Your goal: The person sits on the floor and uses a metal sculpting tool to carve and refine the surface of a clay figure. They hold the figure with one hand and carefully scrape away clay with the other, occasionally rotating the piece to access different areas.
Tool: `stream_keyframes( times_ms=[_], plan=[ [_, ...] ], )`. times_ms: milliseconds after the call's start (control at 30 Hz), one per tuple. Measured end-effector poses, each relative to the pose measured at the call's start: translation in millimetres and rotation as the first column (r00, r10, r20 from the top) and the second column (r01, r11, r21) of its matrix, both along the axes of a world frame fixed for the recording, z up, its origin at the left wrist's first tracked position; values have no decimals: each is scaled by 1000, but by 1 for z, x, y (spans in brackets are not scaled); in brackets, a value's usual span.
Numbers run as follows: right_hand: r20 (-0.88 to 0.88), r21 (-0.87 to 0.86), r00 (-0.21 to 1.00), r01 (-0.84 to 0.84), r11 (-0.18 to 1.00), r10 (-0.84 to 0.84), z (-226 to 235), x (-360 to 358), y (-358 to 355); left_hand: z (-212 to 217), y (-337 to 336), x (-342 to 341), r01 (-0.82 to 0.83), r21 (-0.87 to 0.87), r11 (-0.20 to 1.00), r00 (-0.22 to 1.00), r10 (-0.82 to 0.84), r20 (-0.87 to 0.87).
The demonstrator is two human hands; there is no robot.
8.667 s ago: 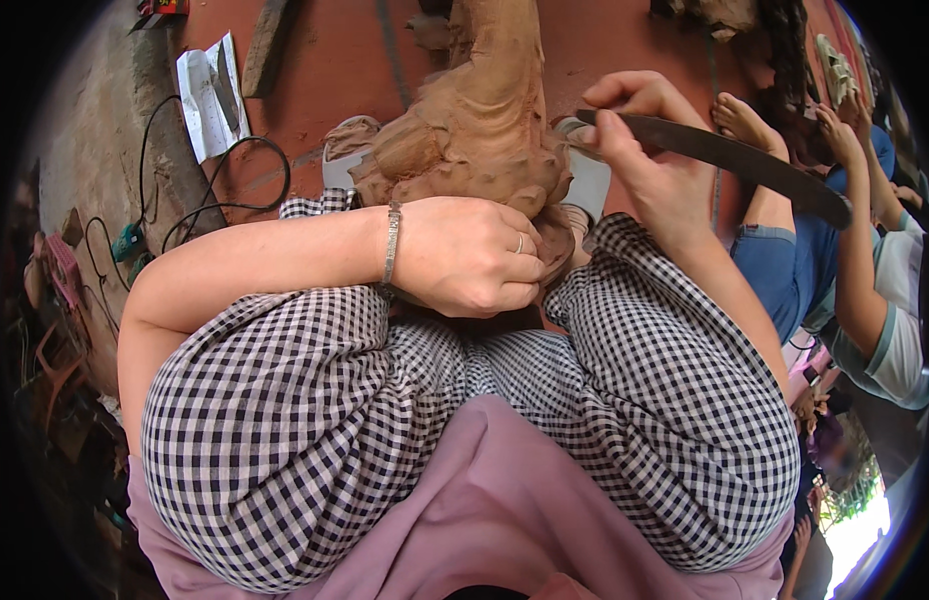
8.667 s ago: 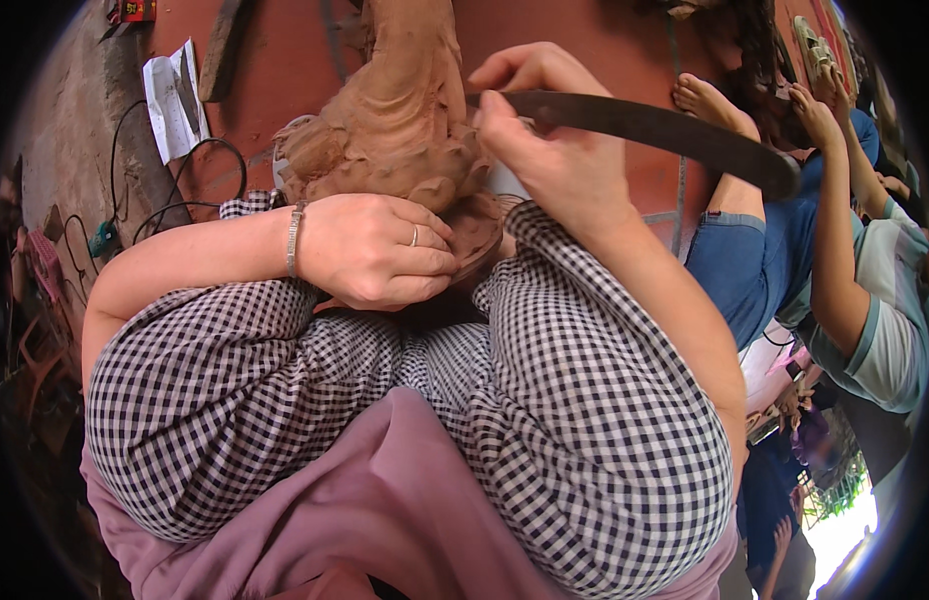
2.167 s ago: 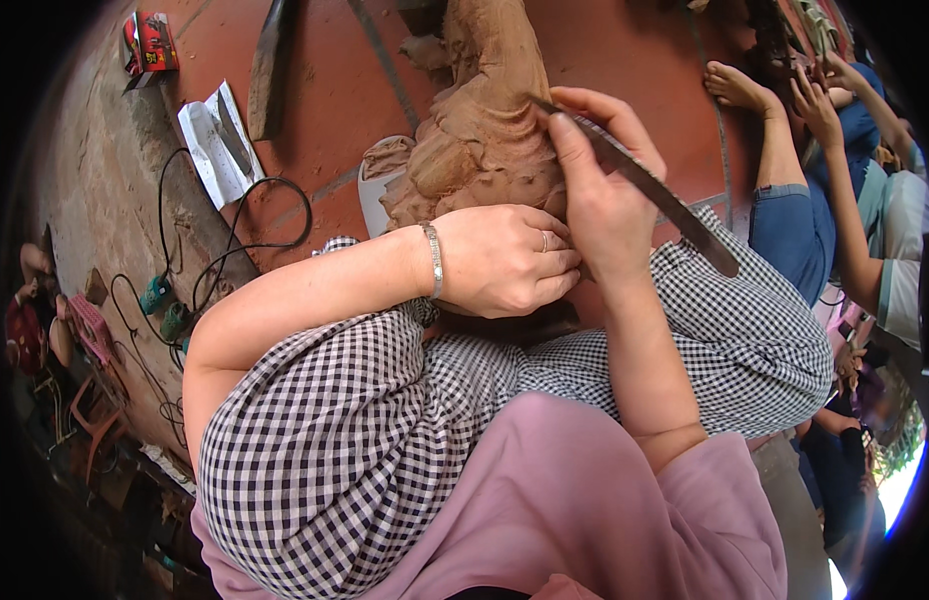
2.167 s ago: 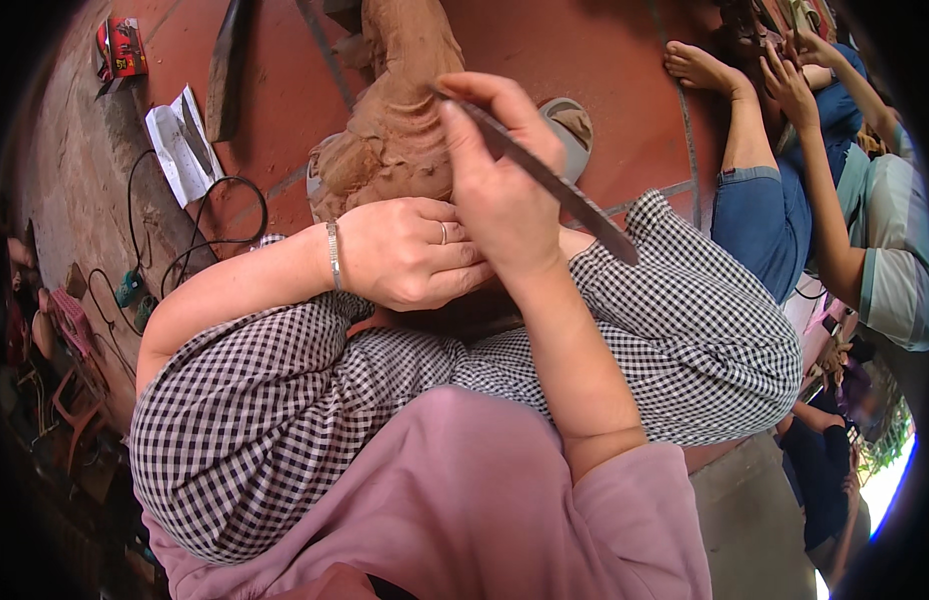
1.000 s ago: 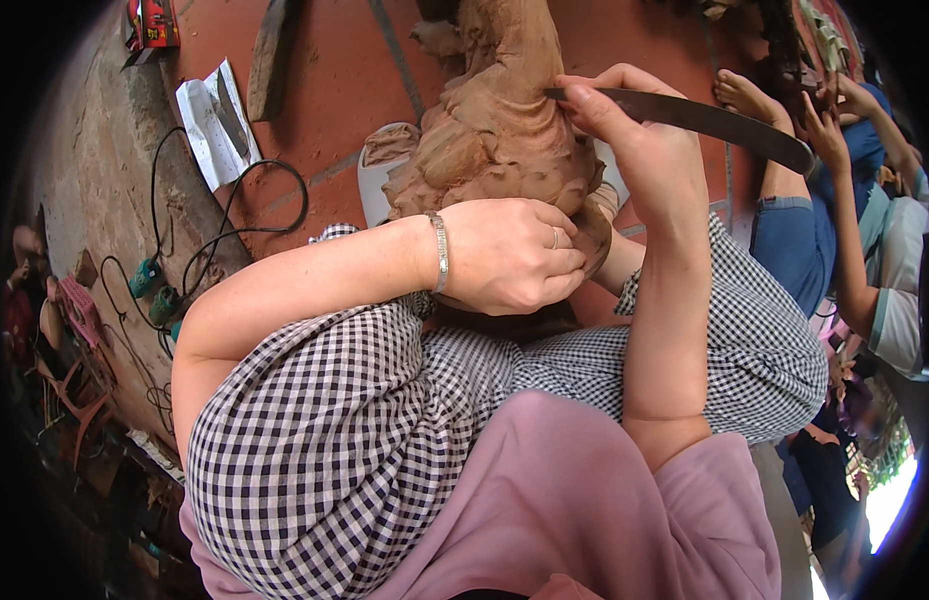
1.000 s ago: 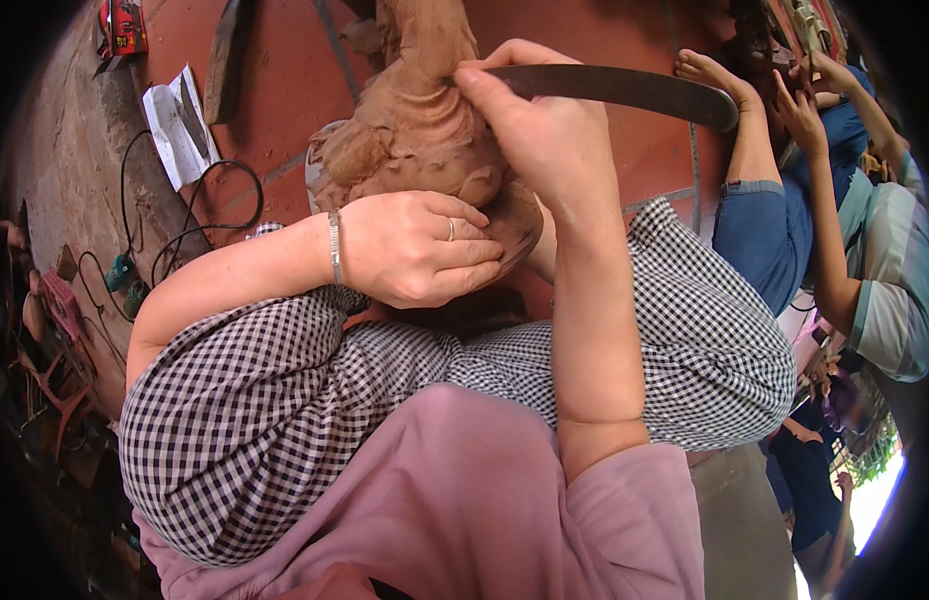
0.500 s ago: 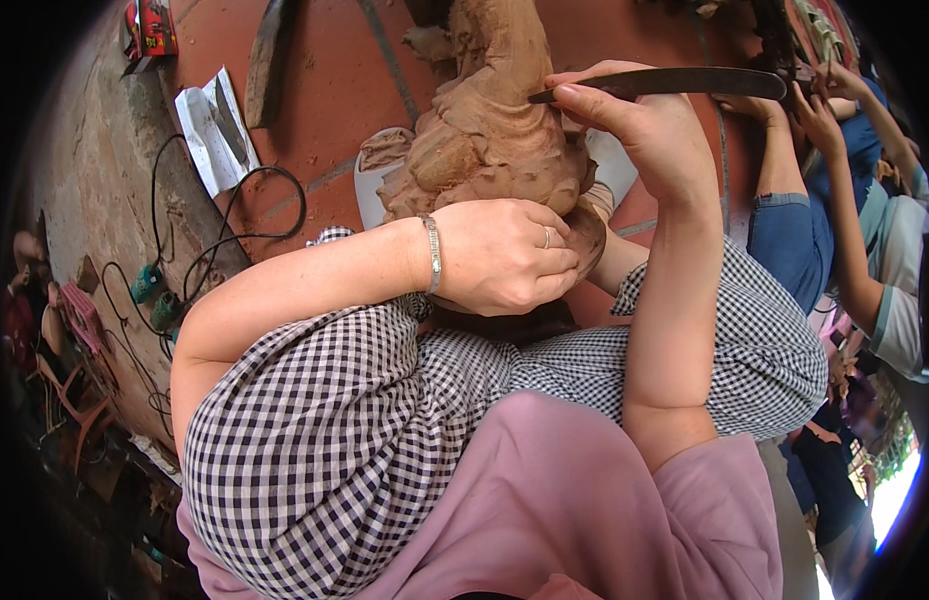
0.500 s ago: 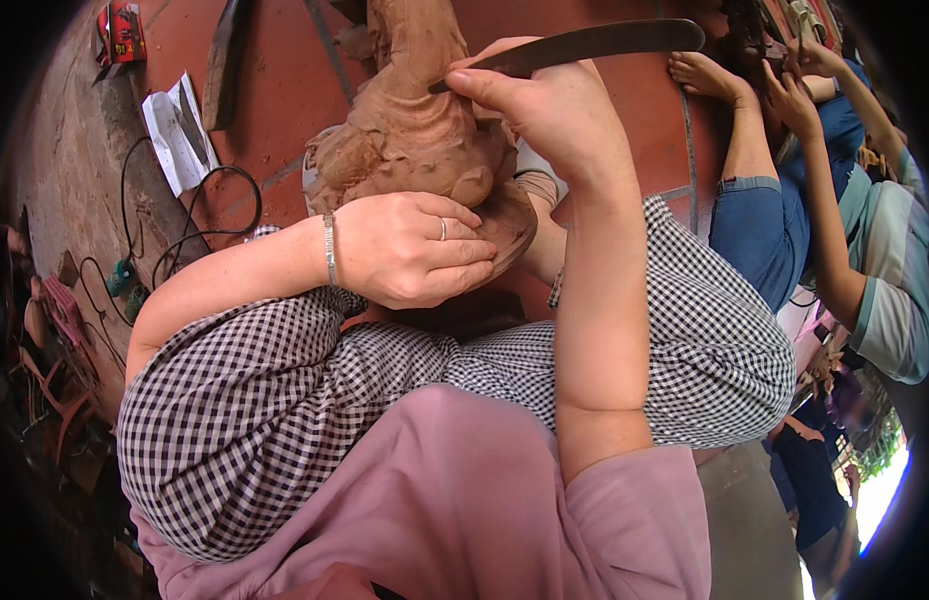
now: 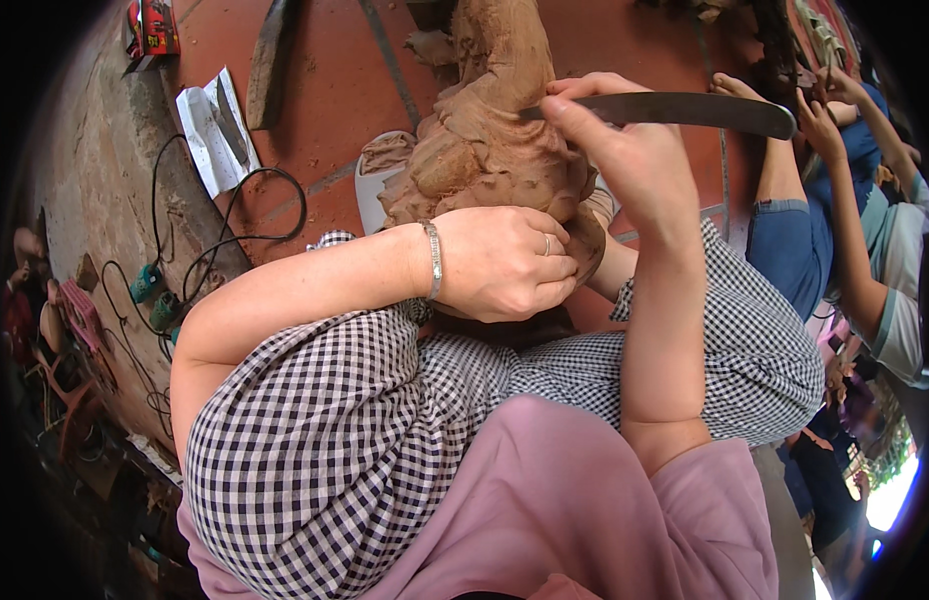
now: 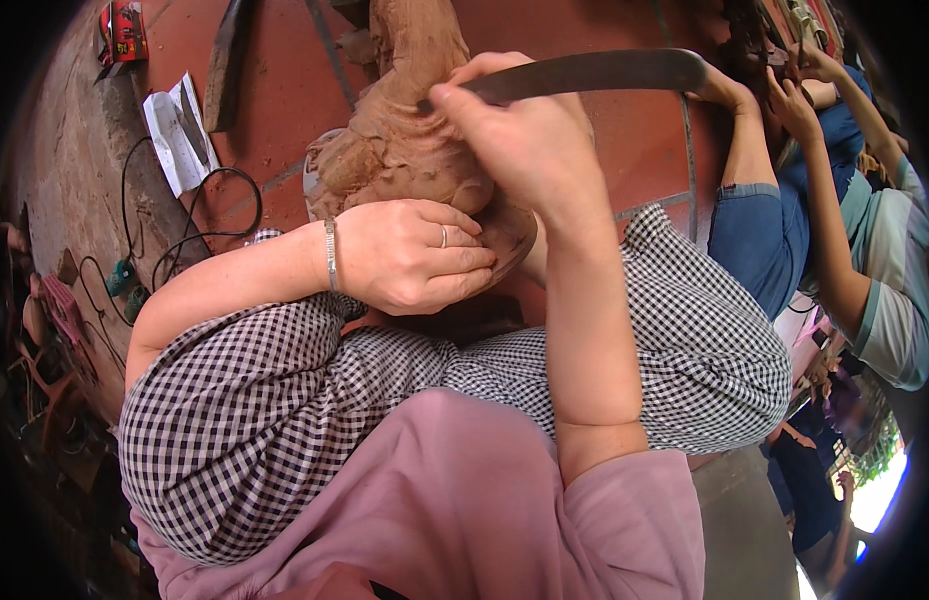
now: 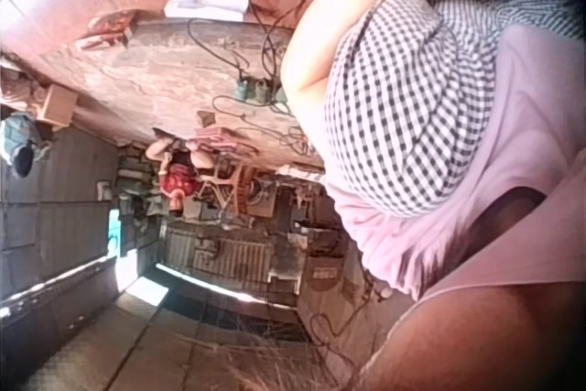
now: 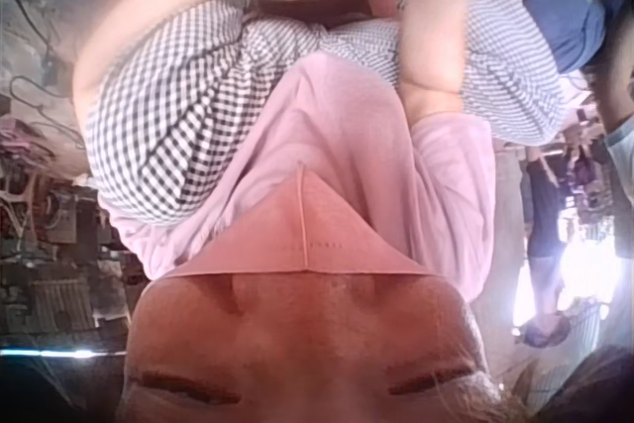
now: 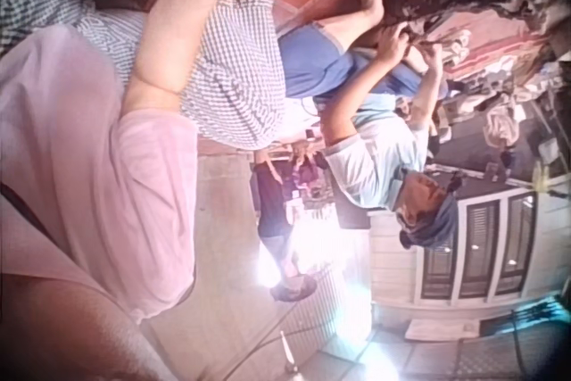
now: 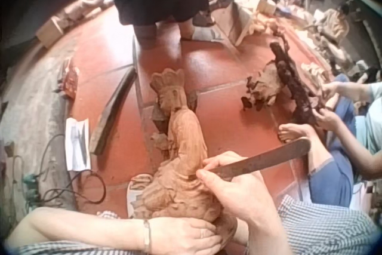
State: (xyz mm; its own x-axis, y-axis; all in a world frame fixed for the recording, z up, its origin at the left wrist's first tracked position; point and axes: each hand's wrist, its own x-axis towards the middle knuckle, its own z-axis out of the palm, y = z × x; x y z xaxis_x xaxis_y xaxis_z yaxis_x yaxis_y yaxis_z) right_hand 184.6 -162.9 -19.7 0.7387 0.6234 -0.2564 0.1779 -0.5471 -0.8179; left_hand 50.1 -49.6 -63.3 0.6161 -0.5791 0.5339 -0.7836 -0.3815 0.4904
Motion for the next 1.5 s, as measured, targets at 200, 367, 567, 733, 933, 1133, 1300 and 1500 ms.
stream_keyframes(
  times_ms=[200,367,567,733,933,1133,1300,1500],
  plan=[
    [-343,67,930,165,984,-133,-5,14,-5,0,-2,-1,-9,-30,999,1000,9,3],
    [-10,27,995,98,995,-98,-2,-8,4,-2,-1,0,-11,-36,999,1000,11,-3],
    [-171,-34,972,160,986,-164,7,-1,6,-1,-2,-1,-14,-30,999,1000,14,-13],
    [-249,6,943,230,973,-221,7,-5,9,0,-2,-1,-17,-33,999,1000,17,4],
    [-13,42,985,171,984,-171,-8,-13,9,-1,1,-1,9,0,1000,1000,-9,-23],
    [-206,62,957,223,973,-206,-3,-4,7,-1,0,-2,-5,-37,999,1000,3,-29],
    [-320,90,937,175,980,-138,-2,4,0,-2,0,-1,-8,-33,999,1000,8,-10],
    [-568,409,822,322,854,-38,-31,16,-17,-1,7,-5,-3,-11,1000,1000,3,-9]
  ],
)
